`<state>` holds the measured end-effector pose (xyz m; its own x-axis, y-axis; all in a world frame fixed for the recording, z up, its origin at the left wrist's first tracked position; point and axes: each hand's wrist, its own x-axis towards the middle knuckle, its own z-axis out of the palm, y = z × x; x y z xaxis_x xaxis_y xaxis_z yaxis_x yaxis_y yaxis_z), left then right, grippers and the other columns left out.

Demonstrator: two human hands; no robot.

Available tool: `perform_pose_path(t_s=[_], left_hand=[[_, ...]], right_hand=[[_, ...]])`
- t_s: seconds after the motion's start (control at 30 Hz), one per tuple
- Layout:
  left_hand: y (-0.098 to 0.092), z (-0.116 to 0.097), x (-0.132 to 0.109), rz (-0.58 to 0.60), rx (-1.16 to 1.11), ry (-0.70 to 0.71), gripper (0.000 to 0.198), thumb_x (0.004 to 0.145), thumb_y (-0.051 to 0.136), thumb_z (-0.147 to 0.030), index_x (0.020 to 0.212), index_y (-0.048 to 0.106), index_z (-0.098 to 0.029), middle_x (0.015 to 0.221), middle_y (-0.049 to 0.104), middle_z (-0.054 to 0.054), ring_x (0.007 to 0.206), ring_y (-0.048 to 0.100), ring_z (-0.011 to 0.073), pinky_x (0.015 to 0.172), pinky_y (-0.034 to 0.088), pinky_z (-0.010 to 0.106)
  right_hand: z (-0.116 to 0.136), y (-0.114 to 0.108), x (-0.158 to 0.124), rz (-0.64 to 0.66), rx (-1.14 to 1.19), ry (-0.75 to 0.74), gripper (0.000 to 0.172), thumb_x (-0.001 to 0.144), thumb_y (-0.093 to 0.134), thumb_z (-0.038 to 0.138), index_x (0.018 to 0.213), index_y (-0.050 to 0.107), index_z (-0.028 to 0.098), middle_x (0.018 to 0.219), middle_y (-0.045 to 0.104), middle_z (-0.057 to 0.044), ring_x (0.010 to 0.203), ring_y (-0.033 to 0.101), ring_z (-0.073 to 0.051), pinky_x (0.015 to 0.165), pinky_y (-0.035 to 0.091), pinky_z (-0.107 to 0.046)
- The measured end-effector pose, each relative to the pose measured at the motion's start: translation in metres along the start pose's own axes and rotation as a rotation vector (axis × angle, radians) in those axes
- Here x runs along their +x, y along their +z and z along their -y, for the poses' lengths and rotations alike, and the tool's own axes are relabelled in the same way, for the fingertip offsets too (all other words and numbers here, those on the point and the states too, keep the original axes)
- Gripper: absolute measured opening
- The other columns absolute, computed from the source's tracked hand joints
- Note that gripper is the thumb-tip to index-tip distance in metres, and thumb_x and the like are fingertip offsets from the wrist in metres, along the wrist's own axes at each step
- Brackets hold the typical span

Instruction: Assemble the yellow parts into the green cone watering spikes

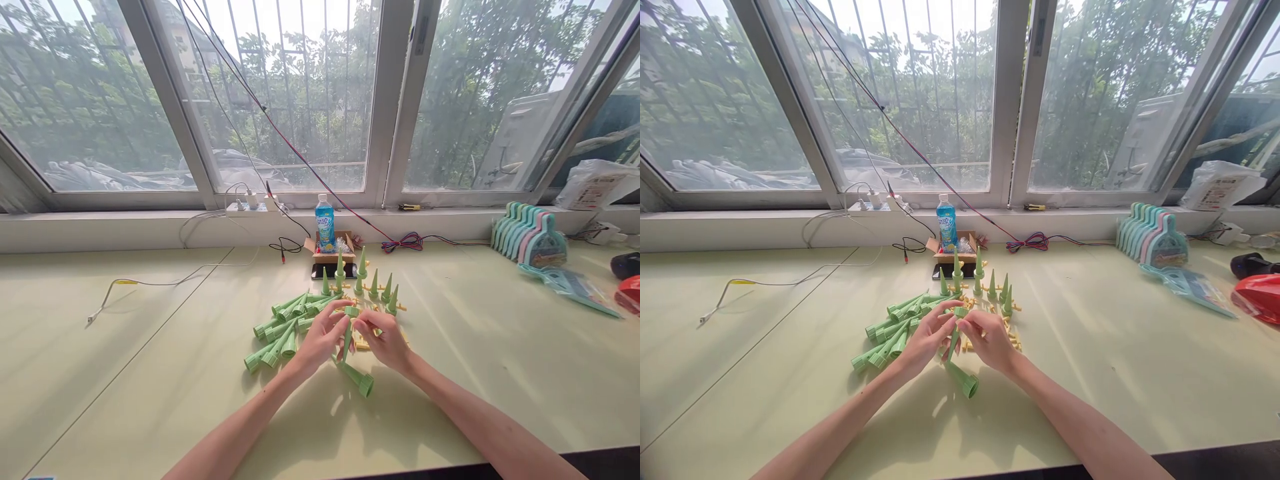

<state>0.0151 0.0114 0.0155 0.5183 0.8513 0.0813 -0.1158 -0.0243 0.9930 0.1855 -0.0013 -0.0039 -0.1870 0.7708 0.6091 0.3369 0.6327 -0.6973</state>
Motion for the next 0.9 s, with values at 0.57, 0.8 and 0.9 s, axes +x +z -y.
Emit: perform_pose_path(t_s=[0.57,0.8,0.9], left_hand=[[-0.007,0.006,0.003,-0.301,0.693,0.294,0.015,0.09,0.056,-0.032,0.093,0.059,-0.018,0.086,0.062,0.003,0.058,0.056,0.0106,0.046,0.044,0.02],[-0.009,0.004,0.004,-0.274,0.777,0.352,0.015,0.091,0.054,-0.032,0.091,0.059,-0.018,0.082,0.061,0.002,0.056,0.05,0.0098,0.048,0.041,0.021],[-0.01,0.0,0.003,-0.292,0.803,0.34,0.015,0.09,0.053,-0.032,0.088,0.056,-0.018,0.071,0.053,-0.002,0.054,0.044,0.0099,0.049,0.038,0.021]], right_hand=[[-0.008,-0.004,0.004,-0.118,-0.125,0.097,0.035,0.102,0.039,0.042,0.079,0.054,0.019,0.062,0.047,0.003,0.055,0.04,-0.011,0.054,0.035,-0.024],[-0.01,-0.008,0.008,-0.2,-0.197,0.128,0.031,0.101,0.042,0.037,0.078,0.053,0.02,0.061,0.047,0.004,0.054,0.042,-0.012,0.055,0.036,-0.025],[-0.012,-0.008,0.009,-0.198,-0.23,0.127,0.028,0.1,0.043,0.035,0.078,0.053,0.02,0.062,0.049,0.003,0.056,0.045,-0.013,0.056,0.038,-0.025]])
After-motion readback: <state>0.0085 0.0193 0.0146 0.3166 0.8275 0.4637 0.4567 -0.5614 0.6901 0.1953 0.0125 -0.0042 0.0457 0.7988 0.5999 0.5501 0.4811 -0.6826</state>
